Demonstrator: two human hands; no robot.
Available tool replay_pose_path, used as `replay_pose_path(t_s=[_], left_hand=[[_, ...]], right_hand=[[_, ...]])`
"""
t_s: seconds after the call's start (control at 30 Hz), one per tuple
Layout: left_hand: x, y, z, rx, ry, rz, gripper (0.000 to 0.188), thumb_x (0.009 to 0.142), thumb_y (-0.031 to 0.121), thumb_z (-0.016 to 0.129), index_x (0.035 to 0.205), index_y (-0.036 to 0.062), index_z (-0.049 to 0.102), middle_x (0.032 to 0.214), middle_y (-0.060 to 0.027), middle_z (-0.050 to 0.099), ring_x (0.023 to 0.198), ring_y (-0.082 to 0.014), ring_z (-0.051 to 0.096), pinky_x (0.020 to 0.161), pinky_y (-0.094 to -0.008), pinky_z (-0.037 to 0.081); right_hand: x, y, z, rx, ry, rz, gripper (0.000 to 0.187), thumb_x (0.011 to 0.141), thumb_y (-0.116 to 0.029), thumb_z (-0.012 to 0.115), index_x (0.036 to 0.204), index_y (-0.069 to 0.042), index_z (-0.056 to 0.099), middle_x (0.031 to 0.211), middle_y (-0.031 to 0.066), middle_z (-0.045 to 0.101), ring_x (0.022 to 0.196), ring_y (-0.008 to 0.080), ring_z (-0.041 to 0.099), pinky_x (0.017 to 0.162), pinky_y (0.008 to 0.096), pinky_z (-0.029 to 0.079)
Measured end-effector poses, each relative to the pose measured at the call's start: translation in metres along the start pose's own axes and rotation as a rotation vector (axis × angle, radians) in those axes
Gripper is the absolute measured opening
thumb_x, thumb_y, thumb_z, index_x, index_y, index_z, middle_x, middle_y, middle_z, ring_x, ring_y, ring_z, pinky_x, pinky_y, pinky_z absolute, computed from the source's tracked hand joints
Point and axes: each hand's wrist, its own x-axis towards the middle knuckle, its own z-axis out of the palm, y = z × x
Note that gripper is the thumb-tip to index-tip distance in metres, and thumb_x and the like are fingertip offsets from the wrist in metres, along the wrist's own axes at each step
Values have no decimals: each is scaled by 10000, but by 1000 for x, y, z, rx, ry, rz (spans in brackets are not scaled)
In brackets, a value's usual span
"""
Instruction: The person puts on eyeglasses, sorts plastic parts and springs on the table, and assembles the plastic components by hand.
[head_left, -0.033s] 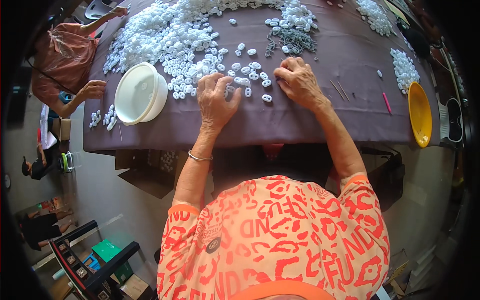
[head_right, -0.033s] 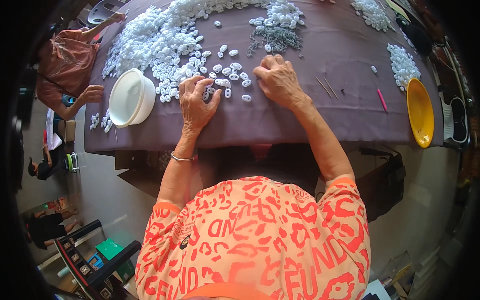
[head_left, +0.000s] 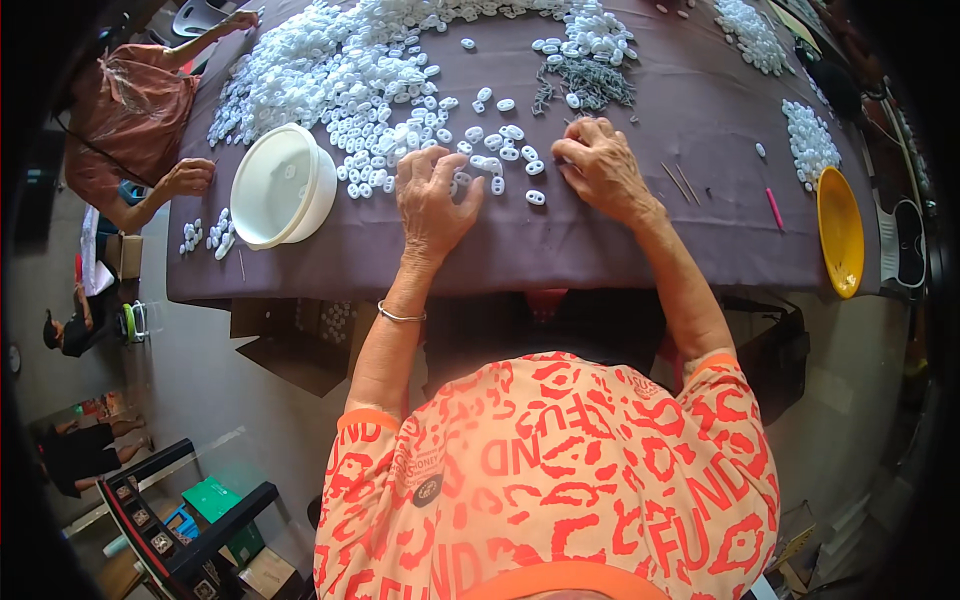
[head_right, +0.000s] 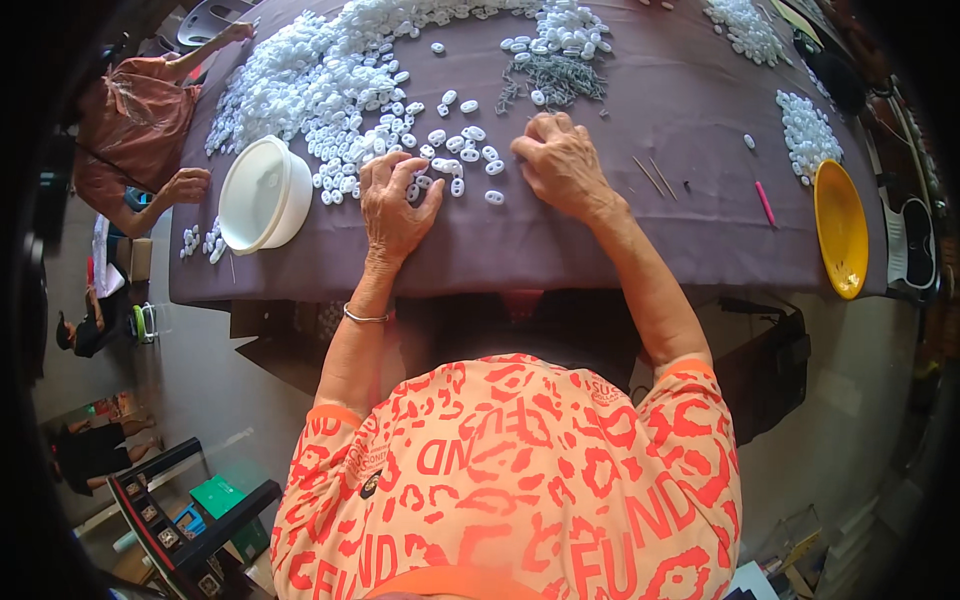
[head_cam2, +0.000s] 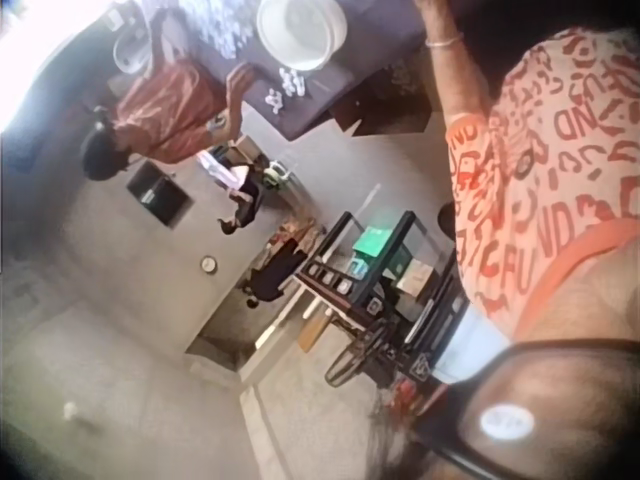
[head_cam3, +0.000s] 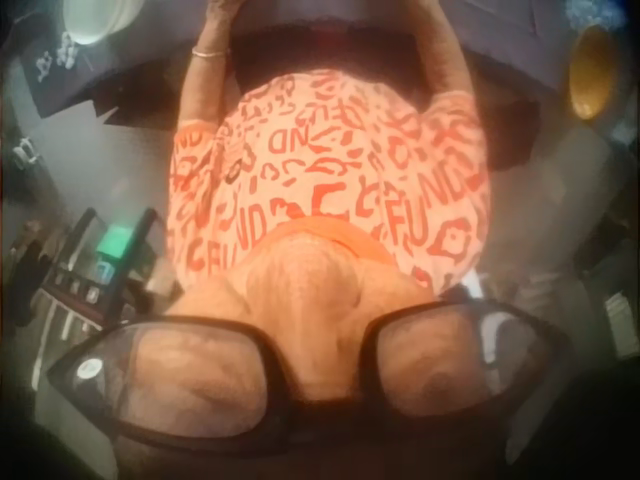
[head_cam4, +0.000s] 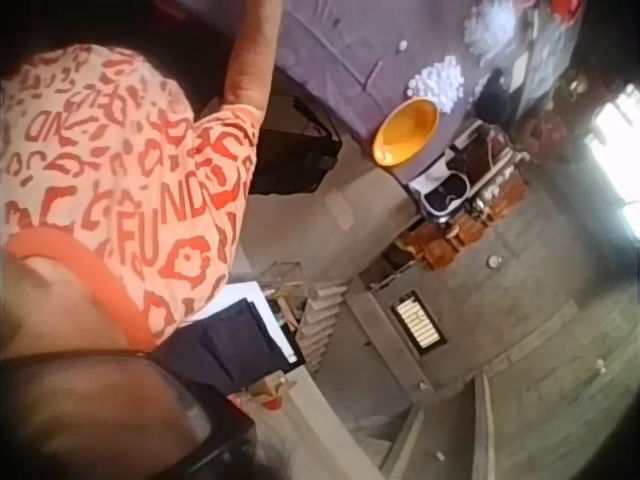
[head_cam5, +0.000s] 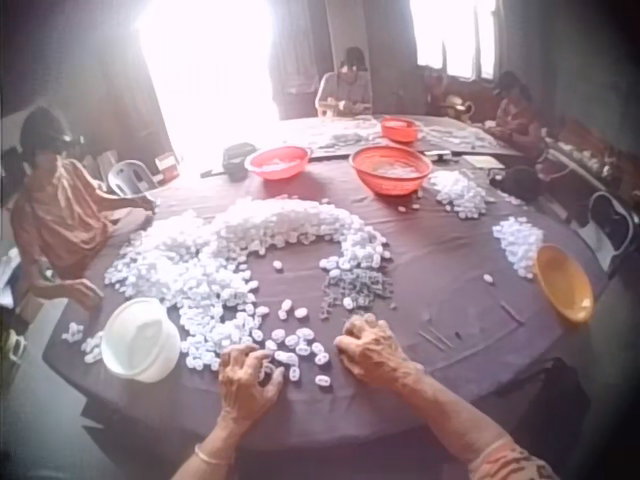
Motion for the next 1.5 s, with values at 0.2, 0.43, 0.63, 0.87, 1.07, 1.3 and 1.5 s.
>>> replay_pose_path(t_s=[0.2, 0.43, 0.63, 0.87, 1.07, 1.3, 1.5], left_hand=[[1, -1, -1, 13, -13, -1, 267, 630, 152, 736, 865, 96, 625, 954, -83, 555, 944, -269, 495, 846, -381, 390], [2, 3, -4, 19, -89, 43, 306, 619, 181, 723, 907, 149, 625, 1042, -72, 504, 1063, -276, 431, 894, -404, 338], [3, 2, -4, 0, -125, -8, 344, 610, 187, 731, 928, 147, 605, 1080, -84, 483, 1086, -286, 413, 907, -415, 333], [4, 3, -2, -2, -101, -29, 349, 607, 195, 743, 911, 117, 590, 1072, -100, 479, 1073, -302, 414, 917, -429, 336], [2, 1, -1, -8, -84, -30, 350, 606, 197, 744, 910, 114, 592, 1062, -101, 484, 1060, -300, 417, 920, -428, 336], [2, 1, -4, -1, -83, -6, 351, 613, 189, 742, 920, 109, 590, 1062, -99, 495, 1054, -298, 426, 911, -429, 343], [2, -1, -3, 10, -107, 15, 358, 605, 171, 742, 924, 108, 593, 1062, -96, 500, 1053, -298, 425, 910, -415, 346]], right_hand=[[25, -6, 20, 112, 57, -35, 212, 713, -98, 649, 922, -123, 622, 918, 47, 538, 913, 236, 510, 754, 374, 413], [40, -5, 25, 9, -94, 14, 147, 740, -146, 623, 876, -107, 584, 878, 49, 544, 889, 241, 520, 768, 375, 407], [40, 0, 20, 183, -14, 22, 161, 747, -138, 625, 900, -102, 589, 868, 49, 547, 883, 242, 525, 762, 366, 412], [74, 5, 37, 101, -171, -64, 167, 740, -112, 617, 900, -90, 572, 851, 86, 539, 891, 277, 538, 738, 386, 438], [79, 9, 28, 100, -361, -20, 121, 780, -148, 539, 820, -36, 563, 916, 145, 587, 917, 315, 570, 768, 420, 473], [33, 37, -34, 682, 3, 348, 88, 820, -97, 608, 826, -28, 555, 647, -17, 495, 586, 61, 459, 516, 214, 385], [-20, 47, -46, 814, -32, 544, 16, 829, -25, 584, 821, -32, 573, 676, -49, 503, 595, 30, 437, 522, 181, 367]])
